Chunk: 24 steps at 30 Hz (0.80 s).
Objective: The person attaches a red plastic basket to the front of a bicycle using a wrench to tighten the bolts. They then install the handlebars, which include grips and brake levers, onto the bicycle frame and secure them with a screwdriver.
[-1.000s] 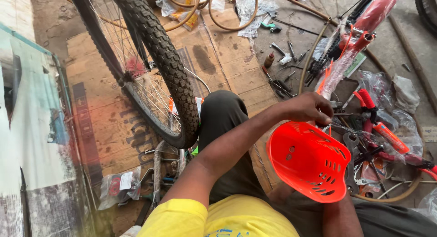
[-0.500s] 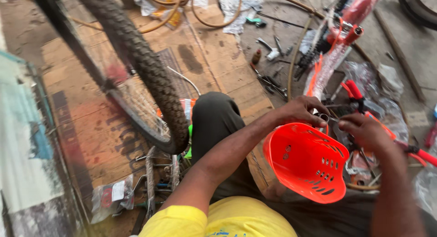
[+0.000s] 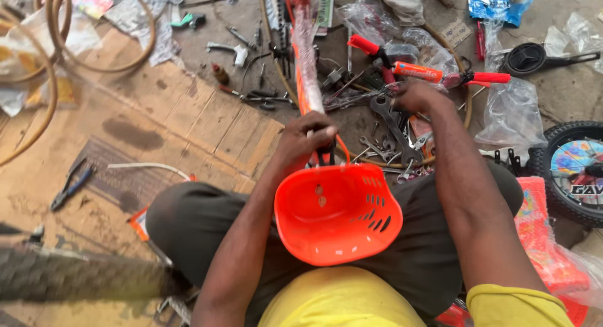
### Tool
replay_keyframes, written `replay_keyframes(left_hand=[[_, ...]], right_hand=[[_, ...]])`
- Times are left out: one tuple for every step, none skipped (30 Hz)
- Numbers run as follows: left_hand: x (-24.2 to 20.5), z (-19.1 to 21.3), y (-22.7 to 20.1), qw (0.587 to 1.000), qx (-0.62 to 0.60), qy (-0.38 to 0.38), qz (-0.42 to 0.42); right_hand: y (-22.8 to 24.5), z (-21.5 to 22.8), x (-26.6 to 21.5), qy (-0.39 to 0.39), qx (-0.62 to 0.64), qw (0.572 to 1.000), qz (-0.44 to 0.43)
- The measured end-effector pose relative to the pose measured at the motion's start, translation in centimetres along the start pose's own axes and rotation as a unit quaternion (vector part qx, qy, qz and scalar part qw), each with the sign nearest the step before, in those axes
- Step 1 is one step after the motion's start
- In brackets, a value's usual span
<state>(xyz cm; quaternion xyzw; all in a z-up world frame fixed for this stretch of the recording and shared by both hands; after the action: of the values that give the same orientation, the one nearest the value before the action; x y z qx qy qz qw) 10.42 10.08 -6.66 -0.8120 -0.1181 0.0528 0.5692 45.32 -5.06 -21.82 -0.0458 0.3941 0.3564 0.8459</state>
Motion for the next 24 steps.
replay_keyframes(left_hand=[[0.1, 0.1, -0.4, 1.000, 0.011, 0.002, -0.011], [0.1, 0.3, -0.1, 1.000, 0.001, -0.011, 0.004], [0.1, 0.6, 0.3, 0.999, -0.008, -0.024, 0.020], [0.1, 0.9, 0.6, 0.999, -0.015, -0.038, 0.035], [0.1, 1.0, 0.6, 0.999, 0.005, -0.040, 0.035], [0.1, 1.2, 0.4, 0.998, 0.028, -0.041, 0.035], [0.4, 1.3, 0.2, 0.997, 0.051, -0.042, 0.035], [0.4, 1.4, 0.1, 0.997, 0.056, -0.042, 0.034], [0.4, 1.5, 0.1, 0.997, 0.061, -0.042, 0.033], [0.5, 1.5, 0.0, 0.996, 0.065, -0.041, 0.033], [0.6, 1.7, -0.1, 0.996, 0.064, -0.043, 0.031], [0.6, 1.6, 0.0, 0.997, 0.060, -0.046, 0.029], [0.5, 1.5, 0.0, 0.997, 0.056, -0.048, 0.027], [0.6, 1.4, 0.1, 0.997, 0.059, -0.047, 0.027], [0.7, 1.2, 0.0, 0.997, 0.062, -0.046, 0.027], [0.9, 1.3, -0.2, 0.996, 0.070, -0.044, 0.023], [1.1, 1.3, -0.4, 0.997, 0.068, -0.044, 0.020], [1.0, 1.2, -0.6, 0.997, 0.067, -0.043, 0.020], [1.0, 1.2, -0.8, 0.997, 0.066, -0.041, 0.020], [1.0, 1.1, -0.8, 0.997, 0.064, -0.042, 0.023], [0.9, 1.1, -0.8, 0.997, 0.062, -0.043, 0.026], [0.9, 1.1, -0.8, 0.997, 0.060, -0.045, 0.029], [0.8, 1.2, -0.9, 0.997, 0.066, -0.044, 0.027], [0.7, 1.2, -1.0, 0.996, 0.070, -0.043, 0.024]], right_hand=[[-0.2, 0.2, 0.8, -0.004, 0.013, 1.000, 0.011], [-0.2, 0.1, 1.7, -0.003, 0.023, 0.999, 0.022], [-0.4, -0.1, 2.3, -0.002, 0.034, 0.999, 0.033], [-1.4, 0.0, 2.8, -0.004, 0.061, 0.998, -0.004], [-2.5, 0.2, 3.5, -0.005, 0.088, 0.995, -0.042], [-3.6, 0.3, 4.4, -0.008, 0.115, 0.990, -0.078], [-4.6, 0.8, 5.2, -0.069, 0.136, 0.984, -0.093], [-5.7, 0.4, 6.1, -0.124, 0.157, 0.974, -0.108], [-6.8, -0.1, 6.9, -0.179, 0.177, 0.960, -0.124], [-8.2, -1.4, 7.3, -0.217, 0.198, 0.943, -0.157], [-9.6, -2.9, 7.4, -0.253, 0.217, 0.923, -0.191], [-11.2, -4.3, 6.9, -0.289, 0.232, 0.901, -0.226], [-12.2, -6.1, 7.4, -0.258, 0.237, 0.904, -0.243], [-13.2, -7.1, 8.0, -0.231, 0.241, 0.907, -0.258], [-14.1, -7.9, 8.4, -0.204, 0.246, 0.908, -0.272], [-13.9, -8.1, 8.6, -0.215, 0.231, 0.907, -0.279], [-13.3, -8.5, 8.9, -0.227, 0.217, 0.905, -0.286], [-13.0, -8.9, 8.7, -0.236, 0.204, 0.903, -0.294], [-13.2, -9.6, 8.3, -0.264, 0.281, 0.875, -0.293], [-12.9, -10.5, 7.8, -0.290, 0.356, 0.840, -0.290], [-12.6, -11.1, 7.3, -0.314, 0.427, 0.798, -0.285], [-12.3, -11.1, 6.8, -0.309, 0.450, 0.784, -0.297], [-11.8, -11.0, 6.1, -0.304, 0.471, 0.768, -0.309], [-11.4, -10.9, 5.5, -0.300, 0.491, 0.753, -0.320]])
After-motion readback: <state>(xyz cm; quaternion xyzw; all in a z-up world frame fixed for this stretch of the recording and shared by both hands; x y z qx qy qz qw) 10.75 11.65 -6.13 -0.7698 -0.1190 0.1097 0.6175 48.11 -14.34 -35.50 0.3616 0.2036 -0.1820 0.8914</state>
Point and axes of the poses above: each hand's wrist, its own x-axis towards the middle knuckle, its own z-axis out of the back of the hand, y = z × x, the point moved 7 cm from there along x, towards the middle knuckle, and after that the axes turned 11 degrees about y, right-handed, at the moved point
